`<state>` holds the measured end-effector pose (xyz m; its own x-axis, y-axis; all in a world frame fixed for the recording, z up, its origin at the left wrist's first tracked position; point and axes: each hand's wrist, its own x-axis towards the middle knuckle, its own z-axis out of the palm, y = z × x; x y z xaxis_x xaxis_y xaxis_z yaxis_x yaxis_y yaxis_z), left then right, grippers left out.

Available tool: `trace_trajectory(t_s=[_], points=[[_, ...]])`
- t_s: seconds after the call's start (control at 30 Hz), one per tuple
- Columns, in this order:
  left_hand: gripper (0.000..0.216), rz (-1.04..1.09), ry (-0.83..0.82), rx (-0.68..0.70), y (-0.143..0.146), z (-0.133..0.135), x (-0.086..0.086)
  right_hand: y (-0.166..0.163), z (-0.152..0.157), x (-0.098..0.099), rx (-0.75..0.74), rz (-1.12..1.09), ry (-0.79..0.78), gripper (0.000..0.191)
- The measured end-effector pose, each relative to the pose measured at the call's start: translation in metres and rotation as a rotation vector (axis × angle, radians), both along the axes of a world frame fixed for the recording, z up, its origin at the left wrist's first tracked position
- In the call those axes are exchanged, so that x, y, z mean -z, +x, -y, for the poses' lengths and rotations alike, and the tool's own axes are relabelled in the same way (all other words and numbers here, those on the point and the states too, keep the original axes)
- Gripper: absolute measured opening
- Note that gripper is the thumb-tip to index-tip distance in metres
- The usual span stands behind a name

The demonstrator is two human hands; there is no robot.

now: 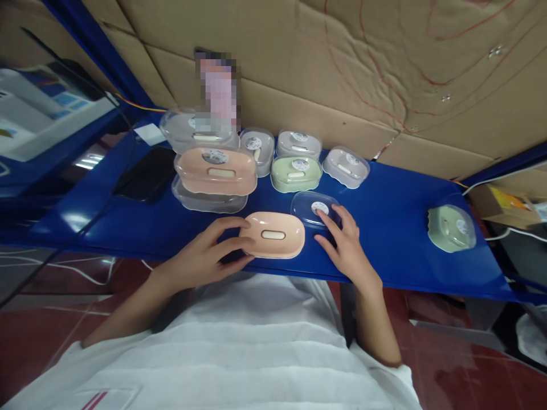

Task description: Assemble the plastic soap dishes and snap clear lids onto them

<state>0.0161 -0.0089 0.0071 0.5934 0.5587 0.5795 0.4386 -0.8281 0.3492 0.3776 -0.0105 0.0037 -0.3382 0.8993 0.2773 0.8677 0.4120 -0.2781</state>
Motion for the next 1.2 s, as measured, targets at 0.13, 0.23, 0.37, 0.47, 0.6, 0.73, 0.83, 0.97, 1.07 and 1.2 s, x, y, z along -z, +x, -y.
trace_trajectory(t_s=[0.13,0.23,0.37,0.47,0.6,0.73,0.83,0.97,1.07,1.2], points=[[0.026,0.007,0.006,0.019,0.0,0.0,-0.001,0.003,-0.003,0.0,0.016,-0.054,0.078,0.05],[0.028,0.015,0.015,0.031,0.0,-0.001,-0.001,0.0,-0.004,0.001,0.075,-0.031,0.123,0.054],[0.032,0.026,0.009,0.032,0.0,-0.003,-0.001,-0.002,-0.003,0.003,0.147,-0.048,0.138,0.057],[0.032,0.034,0.0,0.015,0.001,-0.003,0.0,-0.002,-0.001,0.0,0.128,-0.128,0.175,0.048],[0.033,0.032,-0.008,-0.011,0.0,-0.004,0.003,-0.012,0.007,-0.006,-0.09,-0.165,0.25,0.051],[0.037,0.01,-0.023,-0.014,-0.001,-0.005,0.006,-0.033,0.011,-0.008,-0.295,-0.125,0.276,0.064],[0.039,0.026,-0.065,-0.007,-0.001,-0.006,0.008,-0.049,0.01,-0.008,-0.335,-0.086,0.243,0.064],[0.032,0.077,-0.07,-0.026,0.0,-0.008,0.01,-0.056,0.009,-0.008,-0.37,-0.069,0.174,0.07],[0.026,0.071,-0.045,-0.018,0.0,-0.008,0.01,-0.055,0.011,-0.007,-0.409,-0.082,0.168,0.08],[0.024,0.05,-0.039,-0.021,-0.001,-0.009,0.012,-0.054,0.013,-0.006,-0.411,-0.07,0.18,0.086]])
